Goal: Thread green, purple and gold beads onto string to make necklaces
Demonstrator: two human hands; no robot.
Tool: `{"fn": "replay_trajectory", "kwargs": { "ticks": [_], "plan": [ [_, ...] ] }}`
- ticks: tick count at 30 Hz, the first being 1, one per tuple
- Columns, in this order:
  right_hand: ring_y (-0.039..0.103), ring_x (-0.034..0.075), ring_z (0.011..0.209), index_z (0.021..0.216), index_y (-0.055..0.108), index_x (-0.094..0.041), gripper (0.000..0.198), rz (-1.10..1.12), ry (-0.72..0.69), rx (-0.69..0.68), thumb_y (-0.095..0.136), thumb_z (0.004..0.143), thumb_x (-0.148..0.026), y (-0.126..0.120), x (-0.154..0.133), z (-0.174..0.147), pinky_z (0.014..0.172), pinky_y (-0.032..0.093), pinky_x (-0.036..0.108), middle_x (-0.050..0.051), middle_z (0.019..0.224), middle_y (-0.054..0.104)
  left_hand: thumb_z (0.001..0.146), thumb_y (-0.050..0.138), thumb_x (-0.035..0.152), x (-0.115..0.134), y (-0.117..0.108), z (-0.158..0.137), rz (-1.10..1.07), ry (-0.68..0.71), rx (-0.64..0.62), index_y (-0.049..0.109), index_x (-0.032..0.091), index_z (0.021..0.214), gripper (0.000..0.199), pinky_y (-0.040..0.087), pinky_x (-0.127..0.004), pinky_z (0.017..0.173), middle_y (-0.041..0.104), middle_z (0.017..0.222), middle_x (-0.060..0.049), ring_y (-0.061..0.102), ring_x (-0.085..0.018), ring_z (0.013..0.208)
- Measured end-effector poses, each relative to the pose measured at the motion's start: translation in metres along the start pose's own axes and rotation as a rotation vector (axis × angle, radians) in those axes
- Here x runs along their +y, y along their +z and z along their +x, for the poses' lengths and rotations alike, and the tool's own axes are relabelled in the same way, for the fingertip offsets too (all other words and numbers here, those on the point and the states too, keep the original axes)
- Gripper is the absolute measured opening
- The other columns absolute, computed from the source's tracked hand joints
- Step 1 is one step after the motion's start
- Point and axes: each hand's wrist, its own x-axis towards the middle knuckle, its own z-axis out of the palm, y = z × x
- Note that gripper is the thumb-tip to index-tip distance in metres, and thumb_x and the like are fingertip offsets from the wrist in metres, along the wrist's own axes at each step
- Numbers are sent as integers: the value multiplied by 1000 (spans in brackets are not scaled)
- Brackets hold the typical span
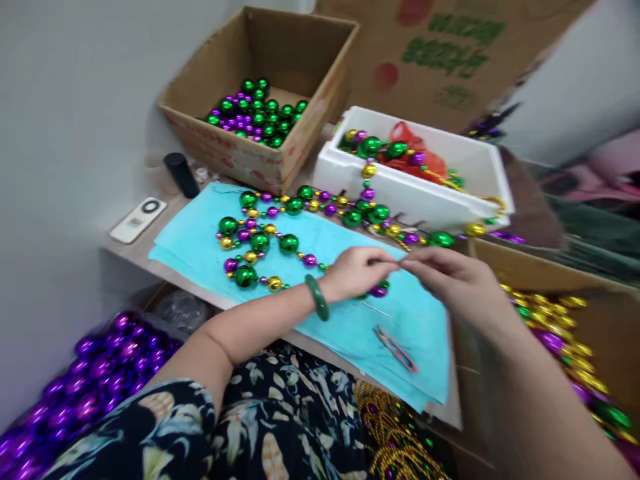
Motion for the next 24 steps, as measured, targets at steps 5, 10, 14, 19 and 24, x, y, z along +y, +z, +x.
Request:
{"fn": "replay_trajectory", "kwargs": {
  "ticks": [5, 10, 14, 19, 24],
  "plan": [
    [35, 9, 48, 82, 60, -17, 30, 62, -10, -176, 59, 74, -46, -7, 2, 11, 46, 27, 22, -6, 52, 41, 83, 54, 21, 11, 4, 12, -300, -139, -43, 51, 15, 82, 7, 42, -17, 47, 58, 77, 0, 62, -9, 63],
    [36, 9, 51, 93, 59, -15, 20, -10, -44, -192, 59, 77, -26, -20, 1, 15, 48, 27, 22, -6, 55, 39, 80, 61, 28, 11, 12, 18, -256, -149, -118, 50, 16, 82, 16, 38, -15, 42, 61, 74, -2, 61, -10, 60],
    [39, 9, 53, 96, 63, -14, 21, -164, -65, -201, 55, 76, -16, -31, -3, 13, 51, 30, 23, -5, 56, 43, 73, 67, 31, 11, 15, 20, -168, -149, -135, 56, 14, 78, 21, 35, -15, 42, 61, 68, -1, 58, -9, 58],
    [52, 12, 63, 78, 68, -15, 12, -485, -39, -155, 56, 77, -15, -43, -8, 10, 60, 35, 25, 3, 69, 63, 71, 67, 24, 12, 15, 26, 14, -171, -105, 64, 13, 76, 13, 34, -19, 42, 59, 60, 0, 50, -8, 50],
    [57, 16, 72, 80, 70, -17, 15, -588, 3, -60, 56, 79, -20, -58, -1, 15, 63, 37, 26, 4, 79, 68, 69, 67, 23, 12, 15, 30, 161, -198, -78, 68, 12, 76, 13, 35, -19, 42, 59, 60, -1, 49, -9, 50]
  ]
}}
